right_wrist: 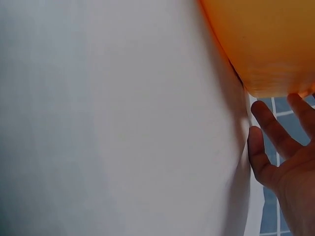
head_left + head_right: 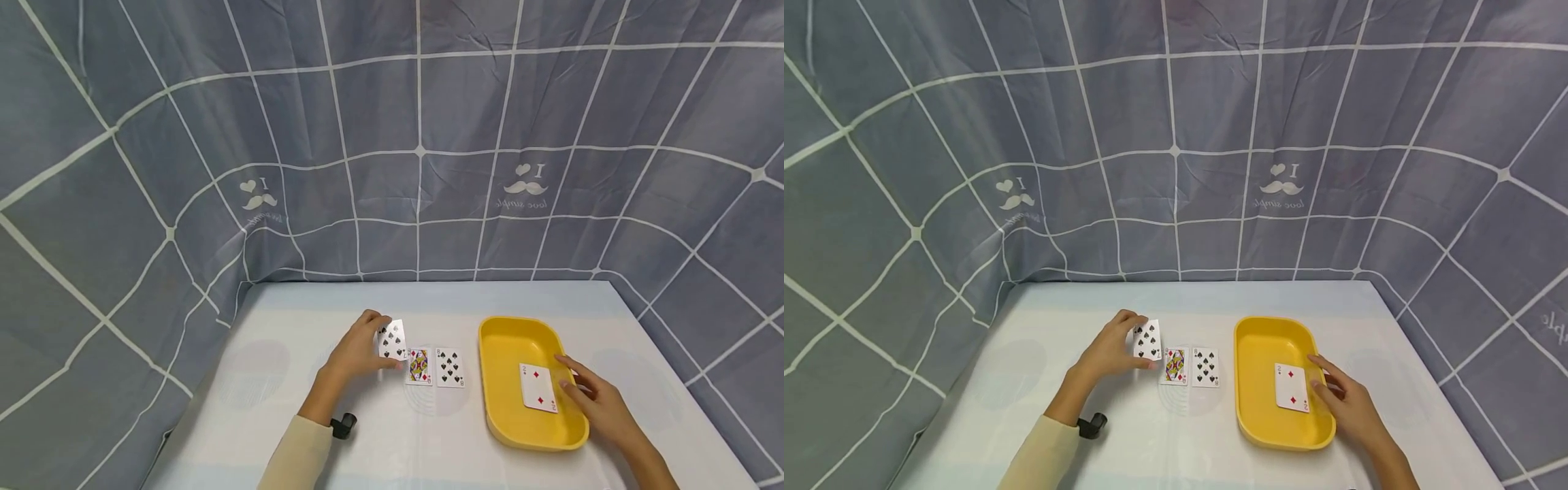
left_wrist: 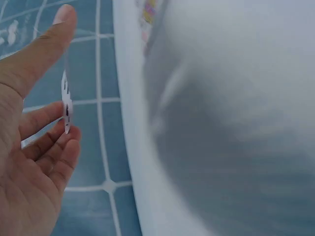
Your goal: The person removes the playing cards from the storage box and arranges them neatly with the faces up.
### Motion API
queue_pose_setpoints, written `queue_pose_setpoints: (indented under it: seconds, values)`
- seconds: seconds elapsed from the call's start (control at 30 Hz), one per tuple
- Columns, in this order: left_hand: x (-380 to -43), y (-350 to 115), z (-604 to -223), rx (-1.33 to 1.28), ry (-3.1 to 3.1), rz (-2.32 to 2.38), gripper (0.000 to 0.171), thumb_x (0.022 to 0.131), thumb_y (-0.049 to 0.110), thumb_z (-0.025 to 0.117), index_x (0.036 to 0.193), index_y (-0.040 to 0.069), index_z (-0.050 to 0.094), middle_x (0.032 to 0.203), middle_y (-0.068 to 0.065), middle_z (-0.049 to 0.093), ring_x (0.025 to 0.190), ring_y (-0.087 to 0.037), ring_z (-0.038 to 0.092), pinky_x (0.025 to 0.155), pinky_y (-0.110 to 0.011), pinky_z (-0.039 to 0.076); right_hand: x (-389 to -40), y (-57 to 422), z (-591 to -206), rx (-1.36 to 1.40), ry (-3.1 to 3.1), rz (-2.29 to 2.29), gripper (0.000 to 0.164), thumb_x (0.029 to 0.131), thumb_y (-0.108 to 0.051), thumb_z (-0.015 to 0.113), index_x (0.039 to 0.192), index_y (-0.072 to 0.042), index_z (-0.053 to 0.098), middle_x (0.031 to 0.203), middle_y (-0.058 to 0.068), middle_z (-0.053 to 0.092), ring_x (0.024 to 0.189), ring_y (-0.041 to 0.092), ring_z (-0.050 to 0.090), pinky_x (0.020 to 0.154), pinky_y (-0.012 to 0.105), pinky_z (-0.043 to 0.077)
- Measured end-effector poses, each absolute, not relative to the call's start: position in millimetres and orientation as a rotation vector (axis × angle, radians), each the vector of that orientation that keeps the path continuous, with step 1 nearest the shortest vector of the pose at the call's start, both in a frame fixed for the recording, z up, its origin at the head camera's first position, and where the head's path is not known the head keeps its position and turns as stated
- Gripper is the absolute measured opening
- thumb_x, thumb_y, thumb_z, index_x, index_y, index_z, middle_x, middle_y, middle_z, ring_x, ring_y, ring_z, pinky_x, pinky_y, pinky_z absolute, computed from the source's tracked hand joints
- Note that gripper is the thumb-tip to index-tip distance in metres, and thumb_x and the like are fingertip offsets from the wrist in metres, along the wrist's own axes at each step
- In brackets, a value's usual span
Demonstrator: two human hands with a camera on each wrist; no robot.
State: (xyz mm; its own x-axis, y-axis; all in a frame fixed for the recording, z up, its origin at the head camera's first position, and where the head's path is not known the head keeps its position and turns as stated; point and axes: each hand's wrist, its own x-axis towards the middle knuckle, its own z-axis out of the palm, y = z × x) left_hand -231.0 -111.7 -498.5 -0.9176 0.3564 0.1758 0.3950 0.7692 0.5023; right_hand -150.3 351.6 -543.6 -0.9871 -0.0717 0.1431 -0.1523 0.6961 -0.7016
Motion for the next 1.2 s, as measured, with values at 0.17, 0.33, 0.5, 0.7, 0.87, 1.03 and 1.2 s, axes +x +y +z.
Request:
queue_pose_setpoints:
  seconds: [0.17, 0.33, 0.5, 0.7, 0.87, 1.03, 1.2]
  values:
    - [-229, -120, -508, -0.662, -3.007, -0.775, 0.088, 0.065, 0.040, 0.089, 0.140, 0.014, 0.051, 0.137, 0.001, 0.047, 0.122, -0.017, 0.050, 0.100, -0.040, 0.048, -151, 353, -544, 0.193, -2.803, 1.166, 0.046, 0.099, -0.031, 0.055, 0.144, -0.022, 0.048, 0.140, 0.018, 0.051, 0.099, -0.020, 0.043, 0.082, 0.005, 0.043]
    - [-227, -119, -515, -0.662, -3.083, -0.760, 0.088, 0.067, 0.043, 0.087, 0.141, 0.015, 0.050, 0.142, -0.001, 0.045, 0.125, -0.021, 0.048, 0.097, -0.043, 0.048, -152, 354, -544, 0.191, -2.796, 1.165, 0.046, 0.099, -0.031, 0.056, 0.143, -0.022, 0.049, 0.137, 0.016, 0.053, 0.097, -0.017, 0.045, 0.079, 0.009, 0.047]
    - [-226, -117, -519, -0.621, -3.116, -0.746, 0.089, 0.064, 0.047, 0.088, 0.140, 0.019, 0.051, 0.140, -0.001, 0.046, 0.120, -0.020, 0.049, 0.090, -0.041, 0.048, -154, 355, -543, 0.169, -2.808, 1.149, 0.046, 0.099, -0.033, 0.056, 0.143, -0.023, 0.050, 0.136, 0.015, 0.053, 0.096, -0.016, 0.044, 0.080, 0.010, 0.047]
    - [-227, -117, -524, -0.615, -3.134, -0.728, 0.087, 0.063, 0.048, 0.088, 0.138, 0.020, 0.053, 0.138, -0.003, 0.047, 0.120, -0.021, 0.048, 0.089, -0.042, 0.049, -155, 356, -544, 0.177, -2.796, 1.160, 0.046, 0.098, -0.032, 0.057, 0.143, -0.023, 0.050, 0.137, 0.014, 0.053, 0.097, -0.016, 0.044, 0.080, 0.008, 0.046]
    - [-229, -118, -530, -0.629, -3.130, -0.717, 0.087, 0.063, 0.049, 0.087, 0.138, 0.021, 0.053, 0.138, -0.003, 0.046, 0.123, -0.022, 0.045, 0.093, -0.043, 0.048, -154, 355, -544, 0.189, -2.785, 1.169, 0.045, 0.098, -0.031, 0.057, 0.142, -0.022, 0.051, 0.136, 0.014, 0.053, 0.097, -0.016, 0.046, 0.080, 0.008, 0.047]
    - [-231, -119, -532, -0.637, -3.127, -0.720, 0.088, 0.063, 0.050, 0.087, 0.138, 0.021, 0.053, 0.137, -0.001, 0.047, 0.125, -0.021, 0.044, 0.096, -0.043, 0.047, -154, 355, -543, 0.186, -2.788, 1.185, 0.045, 0.099, -0.030, 0.057, 0.142, -0.021, 0.051, 0.137, 0.017, 0.053, 0.097, -0.017, 0.046, 0.079, 0.007, 0.046]
    - [-232, -118, -532, -0.650, -3.116, -0.725, 0.087, 0.063, 0.049, 0.087, 0.138, 0.019, 0.054, 0.136, -0.002, 0.047, 0.125, -0.022, 0.043, 0.097, -0.044, 0.047, -154, 355, -543, 0.193, -2.789, 1.194, 0.045, 0.099, -0.029, 0.057, 0.143, -0.021, 0.050, 0.138, 0.017, 0.052, 0.096, -0.016, 0.048, 0.078, 0.008, 0.047]
